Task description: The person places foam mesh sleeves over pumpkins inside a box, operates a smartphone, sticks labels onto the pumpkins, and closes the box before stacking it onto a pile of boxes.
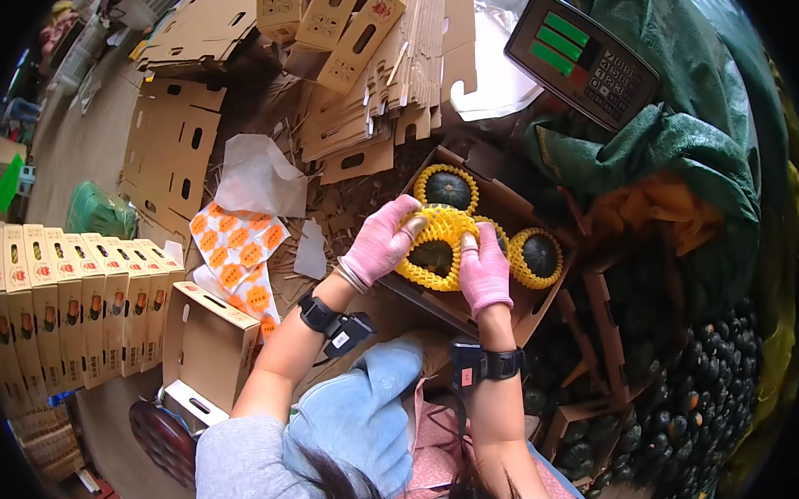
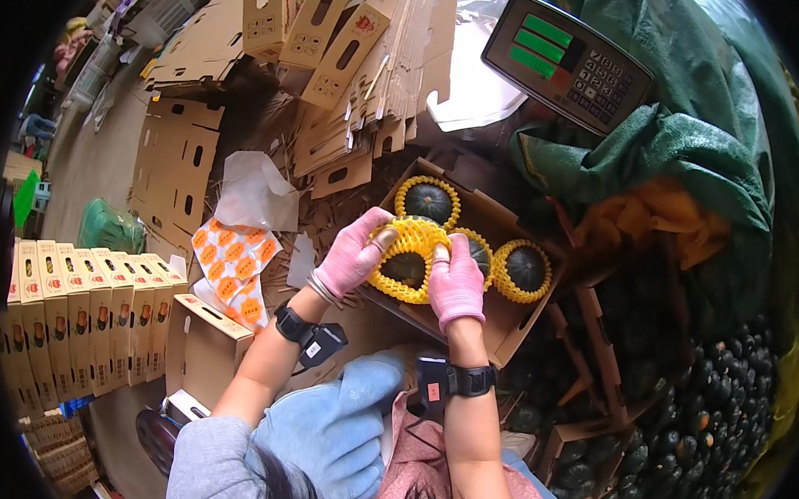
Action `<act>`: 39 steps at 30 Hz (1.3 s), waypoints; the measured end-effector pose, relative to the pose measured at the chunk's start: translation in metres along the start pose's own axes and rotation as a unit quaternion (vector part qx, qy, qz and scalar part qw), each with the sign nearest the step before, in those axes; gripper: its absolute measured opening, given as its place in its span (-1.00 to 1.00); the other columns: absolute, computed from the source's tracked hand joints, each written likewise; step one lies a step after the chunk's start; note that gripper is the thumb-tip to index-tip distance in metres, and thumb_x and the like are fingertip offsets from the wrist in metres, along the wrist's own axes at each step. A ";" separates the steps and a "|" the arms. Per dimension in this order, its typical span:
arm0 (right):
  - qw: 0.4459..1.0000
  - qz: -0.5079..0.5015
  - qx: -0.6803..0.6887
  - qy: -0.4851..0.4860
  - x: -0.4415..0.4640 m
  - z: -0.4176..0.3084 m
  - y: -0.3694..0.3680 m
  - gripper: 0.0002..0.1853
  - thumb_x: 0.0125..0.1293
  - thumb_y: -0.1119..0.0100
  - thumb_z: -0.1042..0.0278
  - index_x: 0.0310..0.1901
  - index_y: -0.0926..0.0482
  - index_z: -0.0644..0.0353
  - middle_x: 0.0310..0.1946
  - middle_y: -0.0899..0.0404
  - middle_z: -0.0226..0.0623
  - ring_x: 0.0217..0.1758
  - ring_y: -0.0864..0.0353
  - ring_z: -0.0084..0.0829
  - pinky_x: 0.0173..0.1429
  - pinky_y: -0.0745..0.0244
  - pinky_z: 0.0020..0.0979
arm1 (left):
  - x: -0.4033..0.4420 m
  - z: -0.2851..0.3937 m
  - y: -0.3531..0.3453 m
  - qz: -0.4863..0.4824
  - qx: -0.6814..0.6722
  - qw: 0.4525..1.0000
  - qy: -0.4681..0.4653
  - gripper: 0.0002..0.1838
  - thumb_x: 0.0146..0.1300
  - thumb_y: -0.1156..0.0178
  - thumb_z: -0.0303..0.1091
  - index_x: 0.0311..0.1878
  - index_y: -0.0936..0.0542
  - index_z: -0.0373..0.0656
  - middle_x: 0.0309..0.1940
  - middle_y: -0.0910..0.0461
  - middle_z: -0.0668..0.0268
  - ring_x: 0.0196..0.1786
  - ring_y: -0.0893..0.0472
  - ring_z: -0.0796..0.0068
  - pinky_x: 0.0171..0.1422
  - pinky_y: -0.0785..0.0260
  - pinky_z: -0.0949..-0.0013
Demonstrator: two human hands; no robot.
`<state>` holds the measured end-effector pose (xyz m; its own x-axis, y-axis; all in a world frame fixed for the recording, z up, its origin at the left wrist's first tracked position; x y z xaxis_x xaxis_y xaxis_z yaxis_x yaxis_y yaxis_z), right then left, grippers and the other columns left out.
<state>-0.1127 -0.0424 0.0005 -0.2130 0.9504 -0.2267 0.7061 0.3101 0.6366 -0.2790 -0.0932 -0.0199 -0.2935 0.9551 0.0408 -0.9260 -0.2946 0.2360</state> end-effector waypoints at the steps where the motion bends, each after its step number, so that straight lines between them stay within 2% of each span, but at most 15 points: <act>1: 1.000 0.009 -0.025 -0.010 -0.002 -0.006 0.000 -0.74 0.37 0.05 0.18 0.01 -0.40 0.06 -0.22 -0.55 0.17 -0.10 -0.51 0.19 -0.02 -0.41 0.04 | 0.004 -0.005 -0.005 -0.030 -0.105 0.989 0.099 -0.86 0.35 -0.11 -0.34 -0.11 -0.45 -0.17 -0.39 -0.42 0.43 -0.28 -0.37 0.71 -0.17 -0.34 0.54; 6: 0.981 0.166 0.005 0.099 -0.034 -0.013 0.035 -0.83 0.33 -0.06 0.33 -0.09 -0.45 0.14 -0.28 -0.47 0.04 -0.23 -0.52 0.08 -0.16 -0.46 -0.14 | 0.009 0.025 -0.020 -0.121 -0.267 0.953 0.073 -0.89 0.44 0.01 -0.34 -0.07 -0.39 -0.13 -0.31 -0.36 0.52 -0.24 -0.30 0.77 -0.12 -0.23 0.63; 10: 0.974 0.190 0.040 0.114 -0.016 0.048 0.040 -0.85 0.34 -0.08 0.34 -0.13 -0.46 0.18 -0.33 -0.53 -0.06 -0.28 -0.55 -0.06 -0.18 -0.46 -0.24 | 0.018 0.005 -0.054 -0.194 -0.138 0.971 0.028 -0.85 0.37 -0.08 -0.35 -0.10 -0.41 -0.19 -0.33 -0.38 0.43 -0.21 -0.34 0.68 -0.08 -0.29 0.53; 13: 0.962 0.197 0.170 0.081 -0.008 0.057 0.039 -0.86 0.36 -0.09 0.31 -0.16 -0.50 0.17 -0.43 -0.54 -0.18 -0.39 -0.52 -0.45 -0.23 -0.44 -0.42 | 0.021 0.004 -0.067 -0.157 -0.160 0.975 0.007 -0.88 0.38 -0.06 -0.37 -0.12 -0.42 -0.19 -0.39 -0.37 0.46 -0.27 -0.33 0.68 -0.13 -0.29 0.55; 17: 0.951 0.248 0.184 0.030 0.015 0.063 0.037 -0.83 0.35 -0.13 0.30 -0.26 -0.51 0.23 -0.52 -0.52 -0.25 -0.44 -0.43 -0.54 -0.28 -0.40 -0.47 | 0.031 0.005 -0.072 -0.094 -0.176 0.979 0.046 -0.90 0.38 -0.06 -0.38 -0.21 -0.44 -0.20 -0.46 -0.34 0.50 -0.33 -0.29 0.73 -0.22 -0.24 0.57; 21: 0.955 0.174 0.240 -0.031 0.030 0.075 0.043 -0.81 0.34 -0.14 0.32 -0.30 -0.52 0.28 -0.54 -0.47 -0.37 -0.43 -0.36 -0.64 -0.29 -0.35 -0.53 | 0.041 -0.009 -0.082 -0.028 -0.161 0.985 0.053 -0.84 0.37 -0.10 -0.34 -0.30 -0.45 -0.22 -0.49 -0.35 0.47 -0.38 -0.29 0.70 -0.27 -0.24 0.56; 24: 0.971 0.108 0.202 -0.066 0.043 0.102 0.037 -0.75 0.34 -0.12 0.23 -0.26 -0.53 0.31 -0.53 -0.53 -0.21 -0.45 -0.42 -0.47 -0.26 -0.39 -0.42 | 0.050 -0.016 -0.079 -0.074 -0.098 0.985 0.117 -0.82 0.36 -0.11 -0.31 -0.26 -0.49 -0.25 -0.45 -0.41 0.43 -0.34 -0.33 0.66 -0.18 -0.26 0.53; 26: 0.992 0.109 0.054 -0.044 0.040 0.085 0.048 -0.74 0.37 -0.03 0.16 -0.19 -0.53 0.20 -0.41 -0.57 0.04 -0.29 -0.56 0.04 -0.19 -0.45 -0.15 | 0.060 -0.015 -0.074 -0.118 -0.020 0.988 0.101 -0.75 0.33 -0.15 -0.25 -0.30 -0.51 -0.28 -0.51 -0.44 0.38 -0.39 -0.37 0.61 -0.25 -0.29 0.49; 28: 0.986 0.127 -0.080 -0.068 0.030 0.061 0.054 -0.75 0.39 0.04 0.14 -0.13 -0.47 0.14 -0.39 -0.59 0.02 -0.21 -0.57 0.10 -0.18 -0.45 -0.04 | 0.071 -0.012 -0.068 -0.137 0.118 0.979 0.096 -0.73 0.31 -0.16 -0.22 -0.32 -0.53 -0.27 -0.53 -0.45 0.33 -0.41 -0.42 0.58 -0.28 -0.33 0.45; 29: 0.981 0.166 -0.095 -0.010 0.023 0.053 0.055 -0.76 0.40 0.10 0.11 -0.11 -0.42 0.08 -0.35 -0.59 -0.03 -0.25 -0.57 0.11 -0.22 -0.46 -0.02 | 0.071 0.000 -0.065 -0.113 0.238 0.963 0.062 -0.80 0.30 -0.16 -0.28 -0.24 -0.52 -0.26 -0.49 -0.50 0.28 -0.42 -0.49 0.47 -0.27 -0.38 0.39; 32: 0.921 0.354 -0.088 0.139 0.005 0.046 0.055 -0.87 0.28 -0.10 0.32 -0.15 -0.46 0.04 -0.20 -0.46 -0.12 -0.19 -0.53 0.00 -0.13 -0.48 -0.15 | 0.054 0.016 -0.060 0.030 0.174 0.975 -0.132 -0.85 0.26 -0.18 -0.38 -0.15 -0.50 -0.20 -0.36 -0.54 0.24 -0.34 -0.56 0.36 -0.21 -0.42 0.35; 33: 0.912 0.341 -0.069 0.216 -0.004 0.043 0.056 -0.82 0.20 -0.16 0.44 -0.15 -0.48 0.06 -0.19 -0.42 -0.15 -0.13 -0.50 -0.07 -0.07 -0.48 -0.19 | 0.045 0.014 -0.057 -0.030 0.014 0.991 -0.126 -0.74 0.20 -0.25 -0.36 -0.06 -0.49 -0.10 -0.16 -0.52 0.09 -0.22 -0.58 0.16 -0.12 -0.46 0.26; 34: 0.907 0.304 -0.136 0.258 -0.014 0.033 0.058 -0.78 0.16 -0.16 0.46 -0.13 -0.51 0.05 -0.20 -0.44 -0.16 -0.12 -0.50 -0.11 -0.05 -0.48 -0.21 | 0.041 0.030 -0.052 -0.068 0.074 0.962 -0.255 -0.72 0.17 -0.28 -0.40 -0.04 -0.51 -0.08 -0.02 -0.44 0.07 -0.10 -0.55 0.16 -0.01 -0.45 0.27; 36: 0.910 0.264 -0.206 0.243 -0.024 0.017 0.054 -0.72 0.14 -0.14 0.49 -0.08 -0.52 0.04 -0.19 -0.44 -0.16 -0.10 -0.50 -0.11 -0.05 -0.47 -0.22 | 0.032 0.031 -0.049 -0.212 0.099 0.952 -0.196 -0.59 0.15 -0.30 -0.33 0.09 -0.51 -0.05 0.13 -0.32 0.03 0.07 -0.46 0.07 0.19 -0.35 0.22; 39: 0.950 0.229 -0.142 0.158 -0.018 0.030 0.045 -0.66 0.17 -0.05 0.53 0.00 -0.51 0.02 -0.19 -0.45 -0.18 -0.12 -0.50 -0.10 -0.08 -0.47 -0.22 | 0.033 0.028 -0.048 -0.231 0.112 0.951 -0.175 -0.43 0.18 -0.24 -0.11 0.23 -0.41 -0.12 0.10 -0.38 0.01 0.19 -0.39 0.00 0.32 -0.23 0.15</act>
<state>-0.0574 -0.0465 0.0112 -0.1505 0.9334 0.3257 0.5728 -0.1862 0.7983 -0.2380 -0.0467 -0.0030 0.2650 0.9447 0.1929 -0.8512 0.1352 0.5070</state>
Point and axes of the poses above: each hand's wrist, its own x-axis towards the middle knuckle, its own y-axis out of the back of the hand, z = x × y, the point moved 2 cm from there along x, towards the middle knuckle
